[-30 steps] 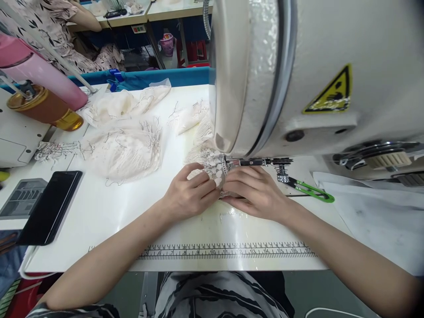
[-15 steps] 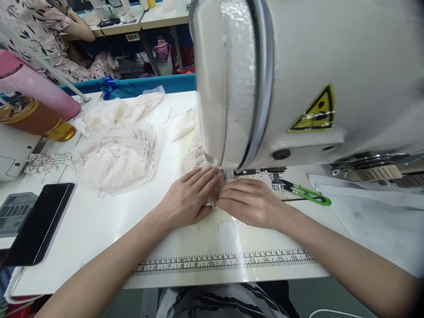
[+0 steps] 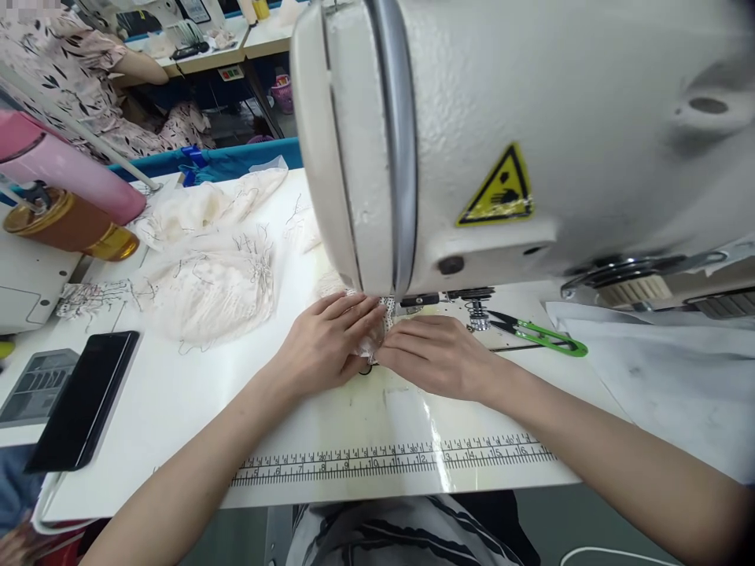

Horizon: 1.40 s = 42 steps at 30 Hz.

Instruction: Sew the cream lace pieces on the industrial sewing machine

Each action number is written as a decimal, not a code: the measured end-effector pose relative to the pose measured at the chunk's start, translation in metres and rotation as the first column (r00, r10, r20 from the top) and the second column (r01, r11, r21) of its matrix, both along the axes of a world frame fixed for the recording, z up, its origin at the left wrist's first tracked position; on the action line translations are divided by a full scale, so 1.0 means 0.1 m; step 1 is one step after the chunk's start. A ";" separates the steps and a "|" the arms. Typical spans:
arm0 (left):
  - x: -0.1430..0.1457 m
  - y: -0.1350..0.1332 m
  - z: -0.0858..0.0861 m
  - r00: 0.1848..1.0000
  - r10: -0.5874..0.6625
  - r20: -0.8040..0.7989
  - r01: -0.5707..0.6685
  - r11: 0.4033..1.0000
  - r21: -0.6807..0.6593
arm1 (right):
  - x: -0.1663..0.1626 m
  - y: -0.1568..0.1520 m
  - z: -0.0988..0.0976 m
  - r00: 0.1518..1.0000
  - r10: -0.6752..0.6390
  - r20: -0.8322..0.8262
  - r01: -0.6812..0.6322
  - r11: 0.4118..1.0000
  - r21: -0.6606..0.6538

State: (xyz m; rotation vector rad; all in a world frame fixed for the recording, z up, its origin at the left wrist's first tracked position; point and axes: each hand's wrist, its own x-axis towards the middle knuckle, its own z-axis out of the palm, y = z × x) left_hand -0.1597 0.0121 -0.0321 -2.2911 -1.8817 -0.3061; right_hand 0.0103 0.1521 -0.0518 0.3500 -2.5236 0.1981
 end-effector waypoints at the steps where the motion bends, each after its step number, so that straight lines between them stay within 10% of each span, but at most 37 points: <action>1: 0.01 0.00 0.00 1.000 0.002 -0.004 -0.002 1.000 -0.002 | 0.01 0.00 0.00 1.000 -0.009 0.003 0.009 1.000 0.000; 36: 0.22 0.03 0.00 0.985 0.136 -0.107 -0.135 0.991 0.020 | 0.11 0.16 0.23 0.942 -0.324 -0.089 0.336 0.914 0.229; 42: 0.21 0.01 -0.03 0.995 -0.058 -0.085 0.069 0.989 0.130 | 0.11 0.16 0.24 0.964 -0.255 -0.075 0.265 0.941 0.211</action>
